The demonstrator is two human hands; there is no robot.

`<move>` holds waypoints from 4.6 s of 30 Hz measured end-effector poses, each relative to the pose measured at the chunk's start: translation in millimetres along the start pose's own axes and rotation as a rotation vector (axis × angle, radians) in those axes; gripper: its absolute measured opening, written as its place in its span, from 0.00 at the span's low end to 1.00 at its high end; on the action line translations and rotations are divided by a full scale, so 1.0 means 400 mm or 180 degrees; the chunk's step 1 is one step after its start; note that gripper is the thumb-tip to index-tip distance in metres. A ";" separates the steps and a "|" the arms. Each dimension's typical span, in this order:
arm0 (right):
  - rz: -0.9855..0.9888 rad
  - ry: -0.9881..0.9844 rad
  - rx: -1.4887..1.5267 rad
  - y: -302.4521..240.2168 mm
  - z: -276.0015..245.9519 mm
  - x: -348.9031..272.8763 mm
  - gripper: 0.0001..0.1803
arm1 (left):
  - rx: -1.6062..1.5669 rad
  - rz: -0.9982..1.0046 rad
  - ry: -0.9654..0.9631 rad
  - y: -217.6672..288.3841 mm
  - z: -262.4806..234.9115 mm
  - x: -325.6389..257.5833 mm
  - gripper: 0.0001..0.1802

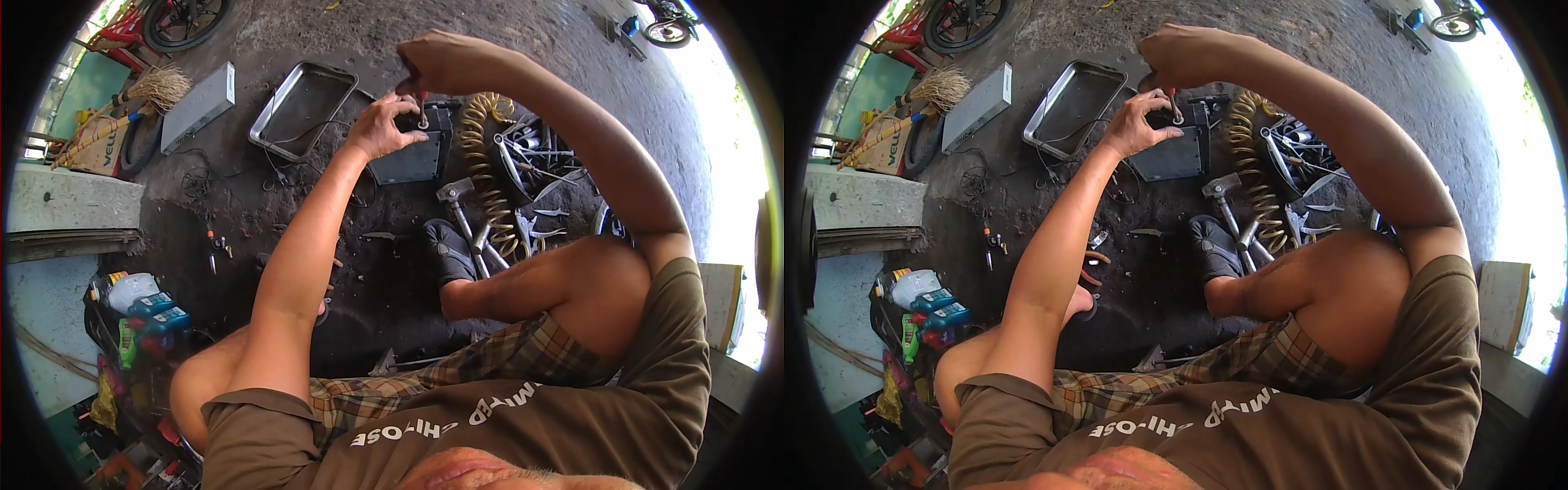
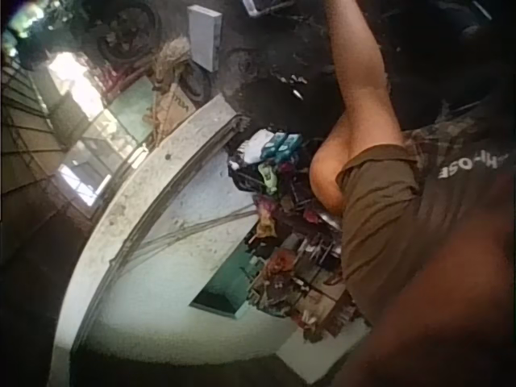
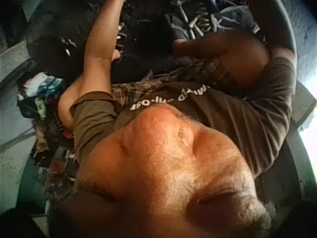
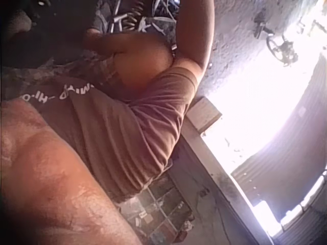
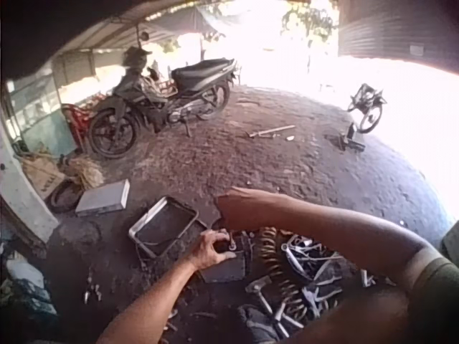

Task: The person sits on the floor and uses a screwdriver to remove screws from the casing of a black electronic device. They remove the back cover, exposing the internal circuit board and wires, and then inspect the interior components.

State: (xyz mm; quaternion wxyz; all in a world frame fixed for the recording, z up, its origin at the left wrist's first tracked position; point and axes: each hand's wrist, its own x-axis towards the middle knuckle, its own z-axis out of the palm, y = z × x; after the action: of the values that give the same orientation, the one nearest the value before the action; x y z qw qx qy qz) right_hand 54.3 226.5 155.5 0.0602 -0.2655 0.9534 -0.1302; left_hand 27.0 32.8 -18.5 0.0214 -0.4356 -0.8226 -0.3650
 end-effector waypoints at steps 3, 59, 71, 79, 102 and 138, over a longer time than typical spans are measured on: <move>-0.0115 -0.0122 -0.0179 0.021 -0.005 0.003 0.11 | -0.0112 -0.0135 0.0064 0.007 0.005 0.003 0.22; 0.0419 -0.0143 -0.0272 -0.046 -0.005 -0.008 0.10 | 0.0145 -0.0230 0.0015 0.017 -0.004 -0.002 0.24; -0.0739 0.0196 -0.0162 -0.016 -0.002 -0.015 0.14 | -0.0074 0.0084 0.0170 -0.018 0.008 0.001 0.21; -0.0363 0.0032 -0.0214 -0.013 0.006 -0.014 0.12 | -0.0101 -0.0022 0.0051 0.002 0.000 0.003 0.18; -0.0546 0.0174 -0.0322 -0.028 -0.004 -0.017 0.18 | -0.0149 0.0120 0.0143 0.000 0.001 -0.004 0.18; 0.0793 -0.0913 -0.0019 0.100 0.258 -0.061 0.37 | -0.1675 -0.0788 0.0854 -0.046 0.008 0.038 0.12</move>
State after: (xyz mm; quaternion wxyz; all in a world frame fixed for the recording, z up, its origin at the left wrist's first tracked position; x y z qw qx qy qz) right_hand 74.6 249.8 46.4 0.2103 -0.1615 0.9609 -0.0797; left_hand 4.8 38.9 -26.1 -0.0283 -0.2707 -0.7365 -0.6192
